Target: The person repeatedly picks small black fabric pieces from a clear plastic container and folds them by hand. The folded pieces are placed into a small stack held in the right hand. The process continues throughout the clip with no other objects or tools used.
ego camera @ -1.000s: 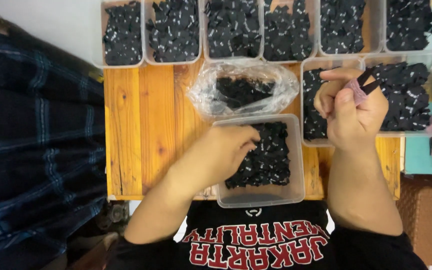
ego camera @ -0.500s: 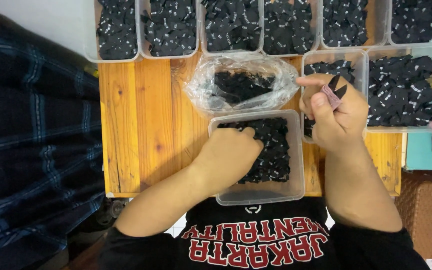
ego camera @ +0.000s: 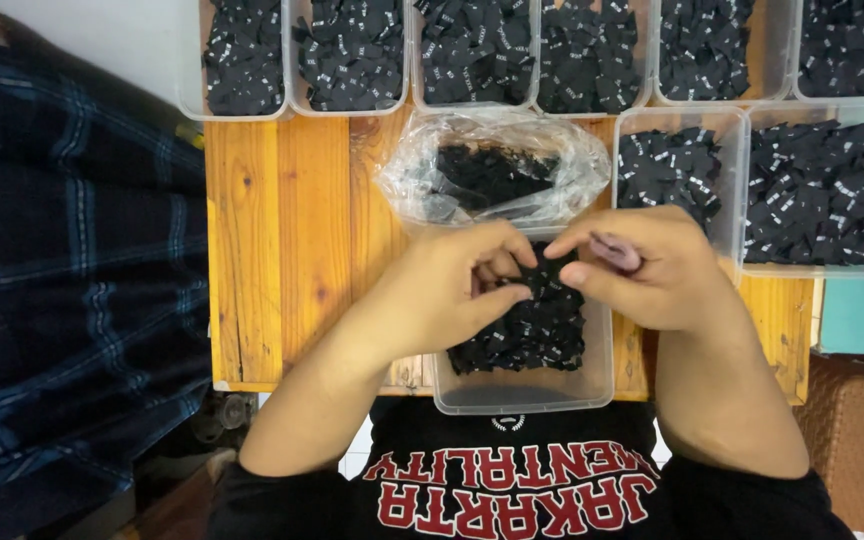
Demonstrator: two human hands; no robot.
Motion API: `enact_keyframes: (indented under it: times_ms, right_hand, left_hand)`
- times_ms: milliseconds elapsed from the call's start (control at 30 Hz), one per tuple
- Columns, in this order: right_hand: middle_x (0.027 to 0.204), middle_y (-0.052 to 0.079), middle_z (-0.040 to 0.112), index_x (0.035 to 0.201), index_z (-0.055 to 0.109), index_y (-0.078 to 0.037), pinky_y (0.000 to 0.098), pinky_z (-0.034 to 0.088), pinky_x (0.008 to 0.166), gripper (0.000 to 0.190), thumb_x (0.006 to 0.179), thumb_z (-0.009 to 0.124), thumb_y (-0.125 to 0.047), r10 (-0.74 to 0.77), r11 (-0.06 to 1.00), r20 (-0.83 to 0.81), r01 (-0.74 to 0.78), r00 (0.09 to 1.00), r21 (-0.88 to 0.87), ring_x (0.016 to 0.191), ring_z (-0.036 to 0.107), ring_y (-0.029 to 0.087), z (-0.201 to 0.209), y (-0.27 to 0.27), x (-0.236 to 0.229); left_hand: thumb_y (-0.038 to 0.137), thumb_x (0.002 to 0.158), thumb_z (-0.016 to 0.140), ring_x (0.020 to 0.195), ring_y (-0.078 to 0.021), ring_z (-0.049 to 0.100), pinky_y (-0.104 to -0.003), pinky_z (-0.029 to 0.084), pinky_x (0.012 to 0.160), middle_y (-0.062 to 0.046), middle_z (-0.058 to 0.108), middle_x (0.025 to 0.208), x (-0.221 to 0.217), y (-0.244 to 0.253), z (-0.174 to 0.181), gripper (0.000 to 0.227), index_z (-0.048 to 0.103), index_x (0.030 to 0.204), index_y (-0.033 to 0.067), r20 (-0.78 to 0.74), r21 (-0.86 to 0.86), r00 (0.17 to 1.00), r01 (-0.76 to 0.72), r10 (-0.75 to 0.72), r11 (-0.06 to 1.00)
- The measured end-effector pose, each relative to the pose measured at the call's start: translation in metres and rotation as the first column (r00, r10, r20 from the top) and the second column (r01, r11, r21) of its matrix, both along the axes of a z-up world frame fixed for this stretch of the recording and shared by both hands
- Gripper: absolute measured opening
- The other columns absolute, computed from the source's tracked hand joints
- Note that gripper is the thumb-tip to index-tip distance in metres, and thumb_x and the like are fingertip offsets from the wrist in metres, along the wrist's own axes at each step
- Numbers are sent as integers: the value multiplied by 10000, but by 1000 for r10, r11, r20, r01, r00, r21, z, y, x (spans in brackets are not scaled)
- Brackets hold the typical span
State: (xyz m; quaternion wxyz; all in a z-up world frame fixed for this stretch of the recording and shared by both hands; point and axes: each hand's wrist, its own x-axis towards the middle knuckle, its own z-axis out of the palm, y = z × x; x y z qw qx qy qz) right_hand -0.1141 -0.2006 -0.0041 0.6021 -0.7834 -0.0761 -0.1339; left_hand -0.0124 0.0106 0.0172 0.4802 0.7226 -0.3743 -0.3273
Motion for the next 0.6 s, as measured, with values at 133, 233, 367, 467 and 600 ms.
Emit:
enact_keyframes:
  times_ms: [133,233,367,467,600]
  right_hand:
    - [558,103,605,958,792,-21,291,453,476,145,827,824,-72,43,997,-70,-48,997,-66,471,559,143,-3,-5,-4]
    - [645,133,695,941,789,-24,329,516,525,150,813,843,-81,78,993,-110,-87,991,-76,543,657,175,5,-1,-1]
    - [582,126,645,863,763,-16,318,495,483,51,831,802,-19,91,991,-97,-100,991,-90,495,635,191,7,1,1]
    - [560,110,646,834,766,-26,310,492,459,26,836,779,-3,109,990,-82,-116,991,-85,456,621,199,11,1,2]
    - [585,94,695,834,791,-56,310,488,434,73,782,843,-56,209,972,-64,-215,976,-97,462,667,219,14,0,4]
  left_hand:
    - [116,867,745,795,-119,745,-241,599,694,-39,792,888,1,4,0,266,665,1120,141,-141,-88,989,-60,48,994]
    - [132,869,792,804,-84,748,-227,612,717,-33,802,910,-1,4,-7,286,670,1127,134,-207,-157,976,-93,59,983]
    - [93,899,778,787,-100,756,-221,622,680,-85,803,908,0,3,-6,254,687,1135,80,-289,-233,957,-72,1,970]
    - [44,929,732,834,-139,765,-239,639,695,-133,798,957,-3,7,-11,244,684,1168,39,-379,-269,925,-93,-17,959]
    - [-21,933,699,860,-208,786,-255,661,648,-196,785,979,2,11,-18,259,670,1190,-26,-448,-284,893,-178,34,942]
